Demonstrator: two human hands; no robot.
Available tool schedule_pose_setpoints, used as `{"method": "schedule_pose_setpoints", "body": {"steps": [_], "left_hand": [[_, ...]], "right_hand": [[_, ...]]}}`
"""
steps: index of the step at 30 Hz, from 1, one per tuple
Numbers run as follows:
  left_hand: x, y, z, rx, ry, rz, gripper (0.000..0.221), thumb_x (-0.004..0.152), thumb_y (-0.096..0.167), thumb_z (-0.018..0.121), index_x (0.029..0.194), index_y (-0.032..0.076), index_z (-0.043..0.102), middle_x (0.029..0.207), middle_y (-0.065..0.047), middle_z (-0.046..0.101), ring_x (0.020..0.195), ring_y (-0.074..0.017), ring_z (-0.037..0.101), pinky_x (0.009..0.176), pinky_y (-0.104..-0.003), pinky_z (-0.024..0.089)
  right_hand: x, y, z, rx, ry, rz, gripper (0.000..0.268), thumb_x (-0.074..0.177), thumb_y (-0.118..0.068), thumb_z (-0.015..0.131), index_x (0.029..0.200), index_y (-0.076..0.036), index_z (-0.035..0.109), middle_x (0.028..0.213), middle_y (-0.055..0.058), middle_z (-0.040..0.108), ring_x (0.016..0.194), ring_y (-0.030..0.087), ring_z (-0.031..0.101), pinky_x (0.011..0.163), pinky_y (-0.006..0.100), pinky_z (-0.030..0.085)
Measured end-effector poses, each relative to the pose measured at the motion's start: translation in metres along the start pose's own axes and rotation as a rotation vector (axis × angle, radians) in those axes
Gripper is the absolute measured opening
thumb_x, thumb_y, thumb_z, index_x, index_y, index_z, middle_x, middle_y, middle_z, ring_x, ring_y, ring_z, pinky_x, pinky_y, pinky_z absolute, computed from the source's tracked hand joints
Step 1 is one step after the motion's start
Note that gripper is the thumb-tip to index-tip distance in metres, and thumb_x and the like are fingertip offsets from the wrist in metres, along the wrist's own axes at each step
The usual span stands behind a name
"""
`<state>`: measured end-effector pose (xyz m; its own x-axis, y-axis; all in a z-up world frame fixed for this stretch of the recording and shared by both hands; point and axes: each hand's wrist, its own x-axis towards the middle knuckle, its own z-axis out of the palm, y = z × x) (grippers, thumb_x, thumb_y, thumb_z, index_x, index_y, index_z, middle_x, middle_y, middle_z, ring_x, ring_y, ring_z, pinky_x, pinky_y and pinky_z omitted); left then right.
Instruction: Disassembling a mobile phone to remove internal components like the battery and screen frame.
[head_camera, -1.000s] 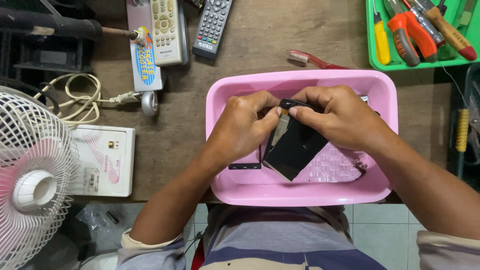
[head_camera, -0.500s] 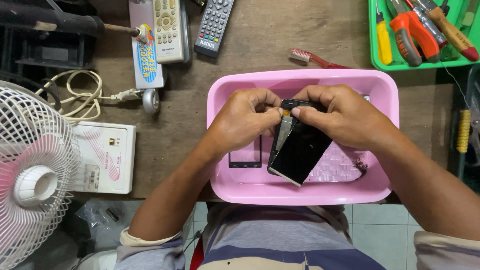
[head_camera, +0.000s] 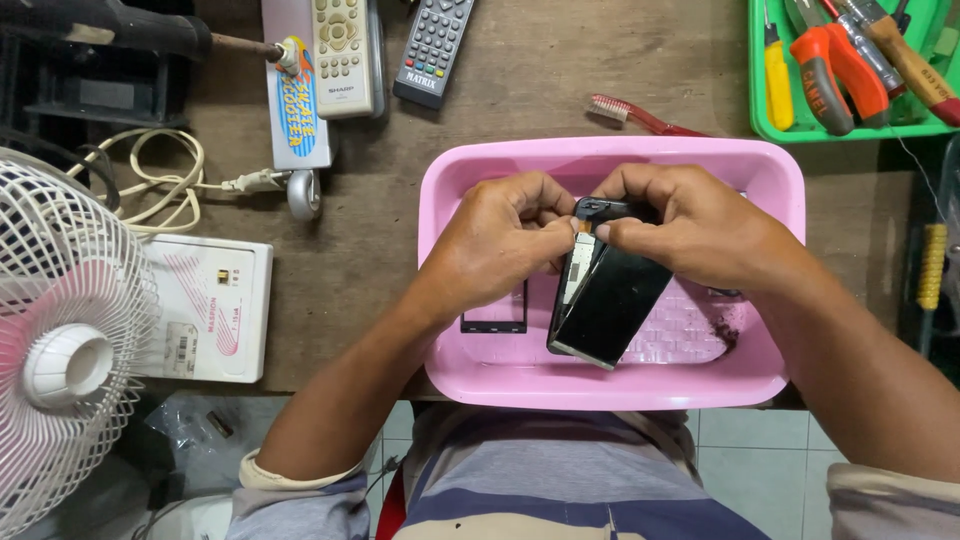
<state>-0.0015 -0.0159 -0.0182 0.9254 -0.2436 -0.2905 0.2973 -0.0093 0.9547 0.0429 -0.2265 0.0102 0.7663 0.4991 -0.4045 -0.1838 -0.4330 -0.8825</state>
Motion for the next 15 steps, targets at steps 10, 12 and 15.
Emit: {"method": "schedule_pose_setpoints", "body": {"steps": [10,12,15], "left_hand": [[-0.0018,0.0019,0.0005,-0.006,-0.001,0.033,0.019,0.087,0.012,0.076,0.096,-0.004,0.072,0.069,-0.012,0.069,0.058,-0.0126,0.069,0.056,-0.026,0.061],[-0.0024,0.0039,0.0004,0.002,-0.005,0.047,0.018,0.087,0.010,0.075,0.096,-0.005,0.072,0.070,-0.013,0.070,0.059,-0.0134,0.070,0.057,-0.027,0.062],[-0.0032,0.0047,0.0007,0.000,-0.007,0.060,0.017,0.088,0.011,0.075,0.096,-0.004,0.072,0.069,-0.013,0.070,0.058,-0.0127,0.069,0.056,-0.026,0.061]], "right_hand": [[0.0005,0.0000,0.0006,0.020,-0.006,0.010,0.018,0.084,-0.001,0.072,0.101,-0.001,0.076,0.071,0.007,0.061,0.066,0.014,0.055,0.057,0.027,0.047],[0.0012,0.0017,0.0003,0.039,-0.007,0.019,0.017,0.083,0.000,0.073,0.101,0.000,0.076,0.069,0.009,0.063,0.064,0.015,0.056,0.057,0.026,0.047],[0.0027,0.0057,-0.0001,0.046,-0.010,0.017,0.017,0.084,-0.001,0.073,0.100,-0.001,0.076,0.070,0.007,0.061,0.065,0.014,0.054,0.057,0.026,0.046]]}}
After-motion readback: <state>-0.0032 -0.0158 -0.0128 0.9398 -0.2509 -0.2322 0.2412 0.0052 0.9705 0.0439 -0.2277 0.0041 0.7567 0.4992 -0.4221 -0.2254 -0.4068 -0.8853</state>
